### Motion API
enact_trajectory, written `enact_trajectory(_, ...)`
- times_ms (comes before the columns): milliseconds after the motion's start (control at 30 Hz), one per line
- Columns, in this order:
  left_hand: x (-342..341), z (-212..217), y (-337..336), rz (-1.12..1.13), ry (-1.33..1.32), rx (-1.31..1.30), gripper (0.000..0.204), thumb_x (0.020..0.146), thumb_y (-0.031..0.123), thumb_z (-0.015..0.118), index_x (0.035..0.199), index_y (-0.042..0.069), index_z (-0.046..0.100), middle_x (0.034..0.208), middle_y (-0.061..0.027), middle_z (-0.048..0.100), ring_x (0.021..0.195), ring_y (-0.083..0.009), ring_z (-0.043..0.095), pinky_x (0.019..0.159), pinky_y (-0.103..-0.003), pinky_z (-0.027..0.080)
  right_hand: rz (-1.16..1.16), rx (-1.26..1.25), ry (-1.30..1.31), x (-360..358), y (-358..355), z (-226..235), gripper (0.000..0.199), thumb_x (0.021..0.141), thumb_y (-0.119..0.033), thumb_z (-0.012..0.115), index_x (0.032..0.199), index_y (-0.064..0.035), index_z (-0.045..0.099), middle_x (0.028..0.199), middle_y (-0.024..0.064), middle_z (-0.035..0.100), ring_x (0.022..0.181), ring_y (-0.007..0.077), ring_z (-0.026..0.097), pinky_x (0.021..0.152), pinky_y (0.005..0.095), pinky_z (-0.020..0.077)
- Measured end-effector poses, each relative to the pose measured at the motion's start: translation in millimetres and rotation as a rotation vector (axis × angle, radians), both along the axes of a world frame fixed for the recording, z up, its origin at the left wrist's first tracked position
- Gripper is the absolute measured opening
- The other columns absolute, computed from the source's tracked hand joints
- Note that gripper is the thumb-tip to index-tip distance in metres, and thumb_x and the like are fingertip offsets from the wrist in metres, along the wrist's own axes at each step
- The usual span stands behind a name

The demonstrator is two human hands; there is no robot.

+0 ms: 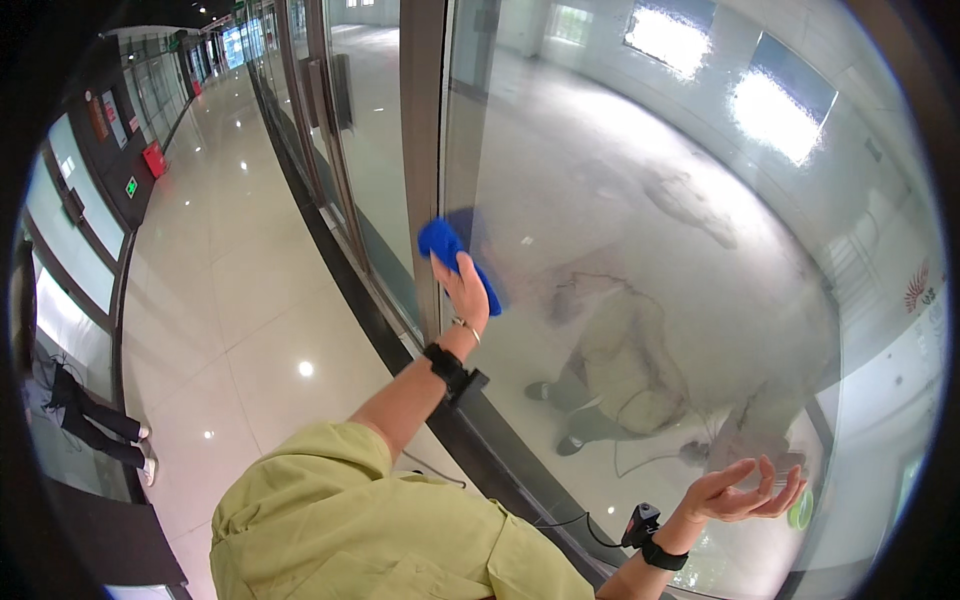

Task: The person wipes a large glass door with a blue cloth, moving in circular and vertical motions across the surface. They clean the glass panels and the metal frame, then open the door to continue wiping the interior side.

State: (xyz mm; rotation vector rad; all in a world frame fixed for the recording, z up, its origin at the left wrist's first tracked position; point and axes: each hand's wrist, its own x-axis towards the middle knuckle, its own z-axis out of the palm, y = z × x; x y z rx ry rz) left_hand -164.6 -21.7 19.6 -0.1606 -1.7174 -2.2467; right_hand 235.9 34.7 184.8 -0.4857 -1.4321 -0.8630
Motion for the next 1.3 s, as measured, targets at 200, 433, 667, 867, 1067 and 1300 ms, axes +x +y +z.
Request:
enact_trajectory(200, 65.6, 15.5, 5.3, -0.217, -0.158, 0.195, 0.080, 0.091, 0.038, 0.051, 0.147, -0.005, 0.014, 0.153, -0.0245, 0.014, 0.143, -0.0354, 0.014, 0.115, -0.044, 0.017, -0.015, -0.020, 0.000, 2.9, -5.6, -4.6, 0.012, 0.091, -0.010, 0.053, 0.100, -0.0030, 0.057, 0.130, 0.0183, 0.046, 0.129, 0.0392, 0.037, 0.103, 0.0565, 0.0325)
enact_trajectory(433, 173.9, -1.9, -13.1, -0.413, 1.367, -0.549, 0.078, 0.045, 0.051, 0.084, 0.120, 0.043, 0.062, 0.134, -0.0081, 0.031, 0.134, -0.0525, 0.015, 0.088, -0.082, 0.020, -0.011, -0.042, -0.023, -4.1, -1.7, -2.3, 0.010, 0.090, -0.008, 0.052, 0.098, -0.0029, 0.056, 0.130, 0.0197, 0.046, 0.130, 0.0400, 0.036, 0.102, 0.0577, 0.0318)
enact_trajectory(667, 45.9, 133.0, -12.6, 0.031, 0.784, -0.263, 0.067, 0.088, 0.044, 0.050, 0.140, 0.004, 0.041, 0.150, -0.0196, 0.024, 0.137, -0.0491, 0.016, 0.108, -0.064, 0.014, 0.036, -0.067, 0.054, -14.8, -5.0, -5.3, 0.010, 0.083, -0.005, 0.054, 0.092, -0.0045, 0.058, 0.131, 0.0163, 0.050, 0.127, 0.0379, 0.040, 0.102, 0.0554, 0.0327)
enact_trajectory(867, 46.8, 153.8, -9.9, 0.000, 0.611, -0.098, 0.074, 0.086, 0.040, 0.053, 0.140, -0.006, 0.031, 0.149, -0.0223, 0.024, 0.135, -0.0451, 0.019, 0.107, -0.059, 0.017, 0.059, -0.042, 0.082, -21.3, -0.8, 1.6, 0.011, 0.084, -0.004, 0.053, 0.093, -0.0061, 0.059, 0.130, 0.0161, 0.050, 0.126, 0.0380, 0.041, 0.100, 0.0547, 0.0335)
enact_trajectory(1067, 139.1, -25.4, -29.8, -0.383, 1.307, -0.679, 0.068, 0.054, 0.043, 0.082, 0.119, 0.033, 0.063, 0.125, -0.0119, 0.038, 0.123, -0.0494, 0.027, 0.097, -0.071, 0.022, 0.040, -0.097, 0.085, -14.1, -4.5, -11.6, 0.009, 0.084, -0.004, 0.053, 0.092, -0.0052, 0.058, 0.132, 0.0169, 0.048, 0.129, 0.0395, 0.038, 0.102, 0.0547, 0.0322)
enact_trajectory(1300, 58.0, 180.8, -12.7, -0.011, 0.762, -0.145, 0.058, 0.092, 0.039, 0.046, 0.133, -0.002, 0.047, 0.150, -0.0223, 0.022, 0.131, -0.0480, 0.023, 0.107, -0.060, 0.017, 0.061, -0.151, 0.074, -18.8, -11.8, -7.1, 0.007, 0.084, -0.006, 0.053, 0.090, -0.0045, 0.058, 0.134, 0.0185, 0.045, 0.130, 0.0398, 0.035, 0.104, 0.0550, 0.0303)
